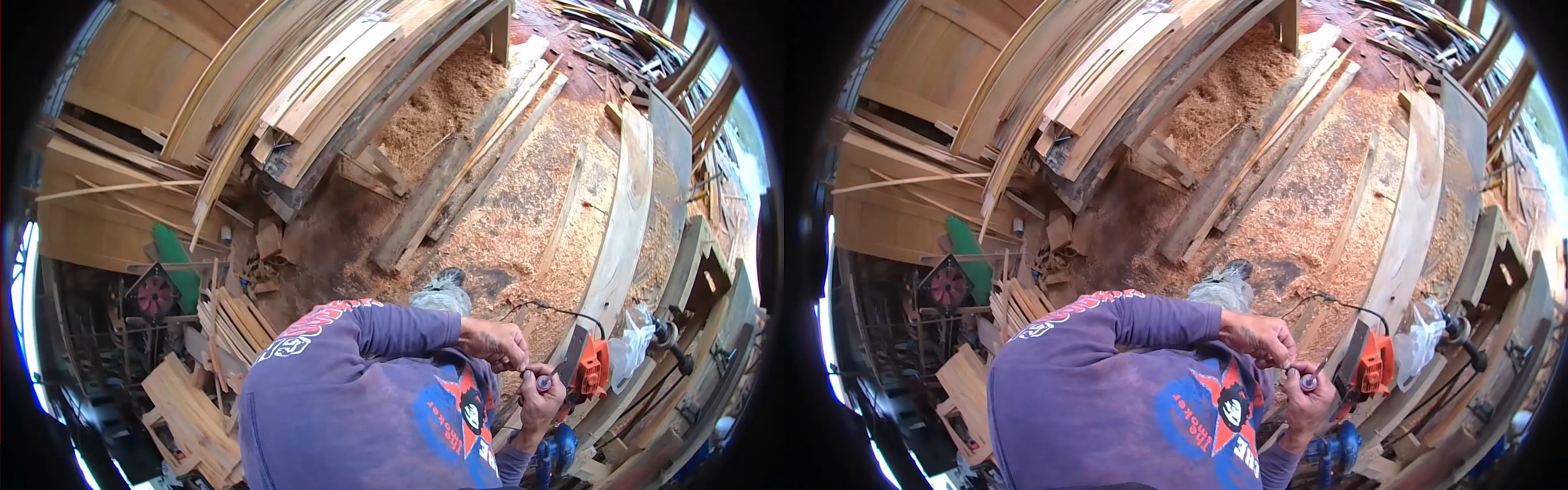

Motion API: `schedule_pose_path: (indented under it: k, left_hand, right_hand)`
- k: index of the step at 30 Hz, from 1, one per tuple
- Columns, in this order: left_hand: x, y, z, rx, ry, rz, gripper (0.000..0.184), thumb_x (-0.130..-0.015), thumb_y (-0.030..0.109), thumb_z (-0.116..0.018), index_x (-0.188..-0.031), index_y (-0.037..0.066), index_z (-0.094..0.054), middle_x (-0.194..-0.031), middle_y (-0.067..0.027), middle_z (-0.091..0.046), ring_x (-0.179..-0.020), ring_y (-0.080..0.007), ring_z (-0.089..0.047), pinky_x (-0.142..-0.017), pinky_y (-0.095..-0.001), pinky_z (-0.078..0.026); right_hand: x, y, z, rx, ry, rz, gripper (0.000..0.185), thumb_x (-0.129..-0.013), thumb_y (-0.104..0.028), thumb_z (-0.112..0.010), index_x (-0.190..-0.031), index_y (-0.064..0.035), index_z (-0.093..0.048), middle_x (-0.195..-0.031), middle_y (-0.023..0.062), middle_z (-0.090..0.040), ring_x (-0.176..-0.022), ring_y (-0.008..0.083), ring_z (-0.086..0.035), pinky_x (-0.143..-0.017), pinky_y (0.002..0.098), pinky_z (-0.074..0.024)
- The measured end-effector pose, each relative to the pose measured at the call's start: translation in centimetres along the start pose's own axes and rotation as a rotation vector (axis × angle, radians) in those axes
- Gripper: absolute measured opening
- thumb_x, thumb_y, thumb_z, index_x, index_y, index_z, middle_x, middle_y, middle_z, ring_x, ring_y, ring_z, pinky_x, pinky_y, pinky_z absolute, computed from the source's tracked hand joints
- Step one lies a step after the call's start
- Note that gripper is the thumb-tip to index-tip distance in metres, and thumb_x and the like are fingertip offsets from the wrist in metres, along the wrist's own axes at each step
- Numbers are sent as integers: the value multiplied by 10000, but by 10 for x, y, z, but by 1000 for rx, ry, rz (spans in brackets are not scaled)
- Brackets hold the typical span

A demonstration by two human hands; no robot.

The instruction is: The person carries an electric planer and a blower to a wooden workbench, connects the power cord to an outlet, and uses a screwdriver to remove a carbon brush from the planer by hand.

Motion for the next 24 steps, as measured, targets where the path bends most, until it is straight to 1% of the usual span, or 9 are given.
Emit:
schedule_pose_path:
  k: [2,4,7,9,11,12,16,18,24]
  left_hand:
    - [15,6,12,8,-9,6,115,-845,119,-694,-844,4,-684,-645,0,-590,-557,-79,-534,-511,-245,-405]
    - [34,13,27,9,-12,12,109,-843,107,-689,-847,-1,-685,-644,-1,-592,-561,-77,-536,-512,-247,-412]
    - [68,28,39,-185,-183,-19,98,-833,102,-712,-829,6,-692,-644,-16,-605,-554,-87,-545,-508,-258,-423]
    - [89,34,47,-187,-227,-27,102,-843,106,-703,-828,7,-690,-646,-17,-606,-564,-89,-551,-524,-252,-425]
    - [108,47,63,-213,-202,-73,101,-852,107,-695,-834,8,-683,-661,-19,-609,-578,-90,-560,-537,-247,-428]
    - [114,51,77,-174,-112,-111,107,-855,115,-696,-864,10,-677,-698,-12,-616,-610,-86,-566,-562,-243,-435]
    - [136,62,98,-128,-7,-157,161,-910,166,-699,-962,16,-675,-789,-8,-630,-695,-86,-576,-626,-240,-457]
    - [143,66,89,-171,-2,-194,182,-937,182,-694,-1011,16,-678,-827,-7,-637,-736,-85,-580,-655,-246,-472]
    - [147,34,67,-224,108,-141,187,-949,138,-694,-1081,7,-693,-917,-17,-688,-786,-85,-615,-698,-245,-500]
  right_hand:
    - [-6,-13,-19,35,-13,33,43,-918,-8,-652,-957,-21,-641,-673,-24,-585,-493,25,-509,-426,183,-371]
    - [-12,-24,-44,-2,-57,-89,36,-885,0,-678,-919,9,-669,-710,-63,-546,-618,21,-492,-525,194,-369]
    - [-31,-31,-80,111,12,7,25,-897,-4,-673,-920,-1,-664,-706,-61,-546,-605,22,-504,-518,192,-380]
    - [-39,-36,-99,-17,129,-44,34,-921,-20,-655,-954,-11,-654,-704,-29,-579,-562,41,-529,-499,198,-401]
    - [-41,-46,-99,-378,404,28,58,-939,-30,-635,-995,-15,-639,-694,11,-609,-519,65,-548,-482,205,-423]
    - [-40,-47,-105,-375,416,22,58,-939,-30,-635,-995,-15,-639,-694,11,-609,-519,65,-548,-482,205,-423]
    - [-34,-51,-149,-226,167,-69,140,-928,-23,-657,-1065,4,-645,-816,63,-664,-519,79,-559,-489,222,-435]
    - [-30,-48,-171,-447,94,-166,151,-932,-22,-661,-1080,2,-646,-825,47,-662,-557,85,-582,-504,212,-449]
    - [9,-23,-164,-565,139,-137,161,-930,-42,-674,-1085,-10,-645,-775,23,-646,-556,80,-595,-482,206,-448]
Point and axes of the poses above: each hand's wrist, its own x-axis away from the middle knuckle, its own z-axis out of the back of the hand, y = z × x, the point moved 7 cm from there along -x, towards the middle knuckle
